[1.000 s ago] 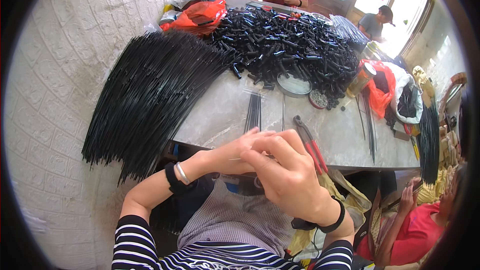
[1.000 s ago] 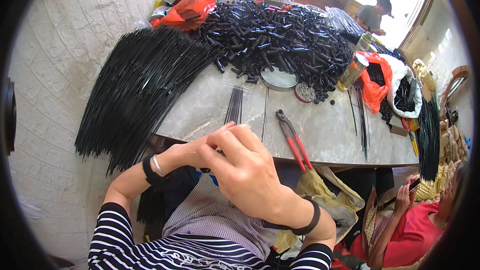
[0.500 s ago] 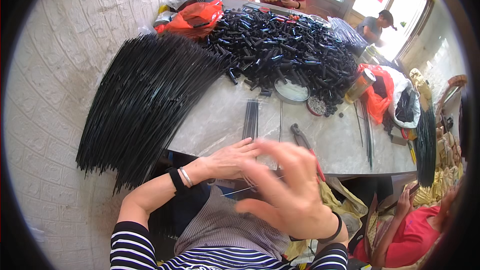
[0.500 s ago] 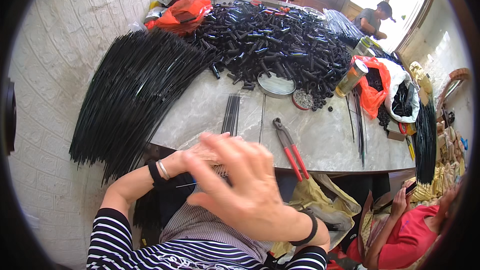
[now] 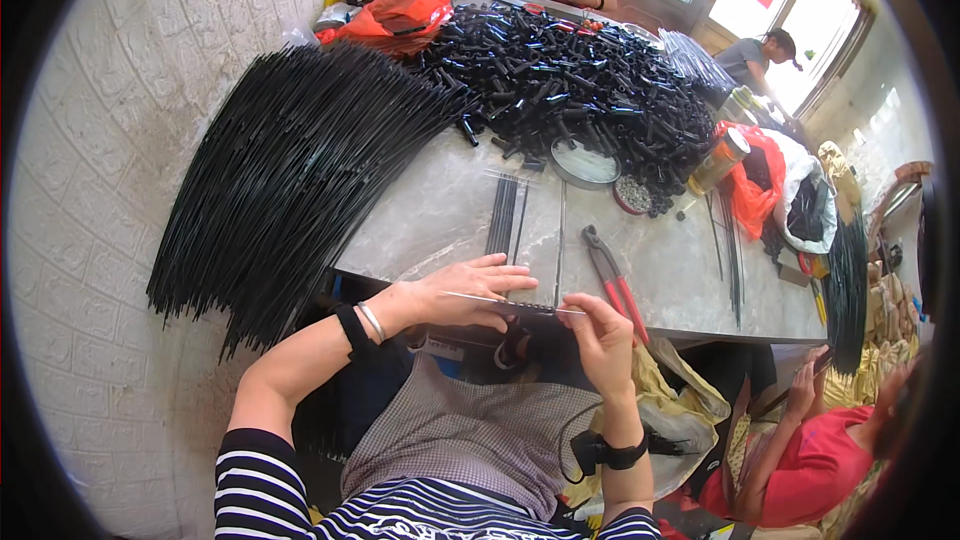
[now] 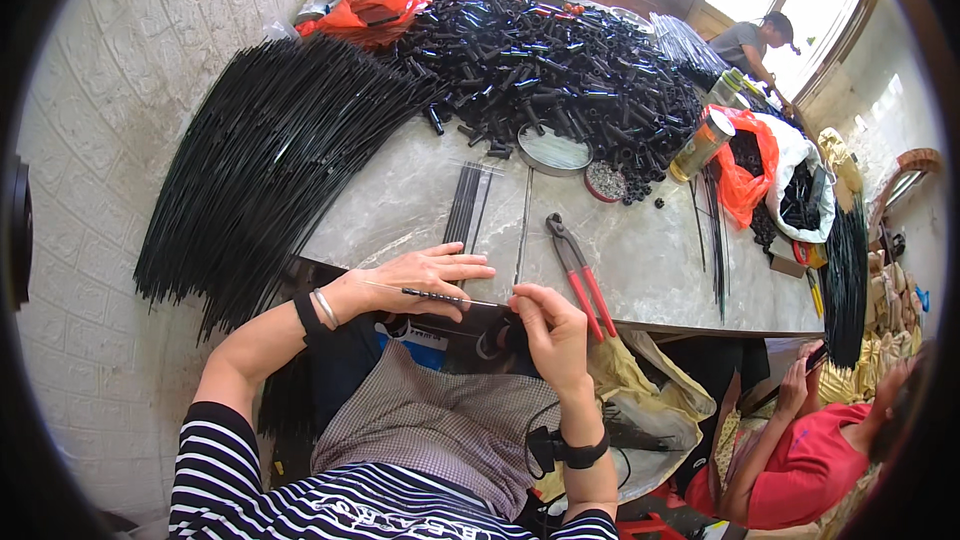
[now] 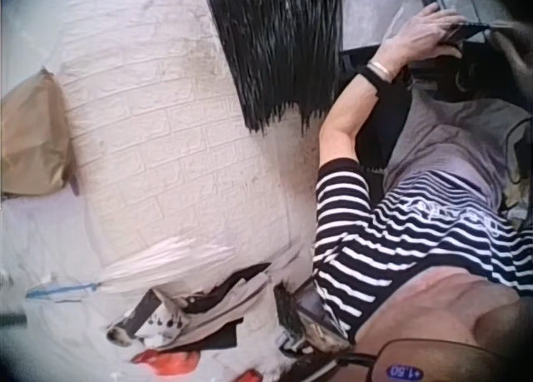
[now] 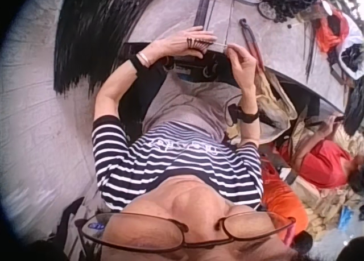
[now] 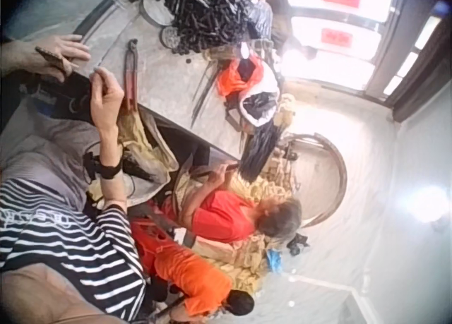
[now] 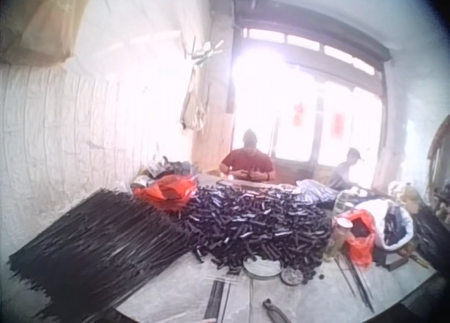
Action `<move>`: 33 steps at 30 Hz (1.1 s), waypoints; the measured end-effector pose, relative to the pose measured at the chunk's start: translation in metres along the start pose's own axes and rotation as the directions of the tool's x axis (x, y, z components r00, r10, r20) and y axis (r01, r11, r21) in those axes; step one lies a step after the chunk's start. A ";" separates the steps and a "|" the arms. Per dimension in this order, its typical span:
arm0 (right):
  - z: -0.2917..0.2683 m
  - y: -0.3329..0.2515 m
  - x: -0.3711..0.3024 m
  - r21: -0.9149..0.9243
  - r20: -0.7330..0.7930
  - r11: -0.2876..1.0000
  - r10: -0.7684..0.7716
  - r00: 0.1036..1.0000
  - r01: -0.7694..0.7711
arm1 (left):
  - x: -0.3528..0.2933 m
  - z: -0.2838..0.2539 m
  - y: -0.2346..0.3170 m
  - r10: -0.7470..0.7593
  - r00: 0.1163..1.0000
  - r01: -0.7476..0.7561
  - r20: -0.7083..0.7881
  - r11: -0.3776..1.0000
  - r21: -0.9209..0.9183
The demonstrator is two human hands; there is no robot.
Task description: Assembling umbrella ribs into a central hub using pliers in a workshop environment.
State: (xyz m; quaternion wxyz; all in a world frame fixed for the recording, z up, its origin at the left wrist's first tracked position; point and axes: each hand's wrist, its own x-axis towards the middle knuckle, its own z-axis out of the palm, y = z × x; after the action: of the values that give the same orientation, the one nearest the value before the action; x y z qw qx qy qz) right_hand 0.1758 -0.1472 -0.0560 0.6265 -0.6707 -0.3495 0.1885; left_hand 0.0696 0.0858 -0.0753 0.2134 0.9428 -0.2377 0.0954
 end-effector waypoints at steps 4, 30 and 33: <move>0.001 0.002 -0.001 -0.012 0.040 1.000 0.025 0.999 -0.024 | 0.000 0.001 0.001 -0.019 1.000 0.017 -0.024 0.998 -0.065; 0.045 0.039 0.098 -0.671 0.386 0.549 -0.317 0.867 0.499 | -0.004 -0.002 0.008 0.109 0.993 -0.106 -0.043 0.992 0.067; 0.034 0.028 0.084 -0.491 0.369 0.750 -0.281 0.886 0.443 | -0.014 0.000 0.019 0.131 0.990 -0.128 -0.041 0.988 0.082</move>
State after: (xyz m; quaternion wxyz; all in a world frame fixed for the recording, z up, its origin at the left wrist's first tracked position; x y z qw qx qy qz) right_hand 0.2162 -0.0636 -0.0725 0.3713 -0.7109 -0.5959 0.0408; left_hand 0.0486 0.0764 -0.0722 0.1748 0.9306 -0.2894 0.1404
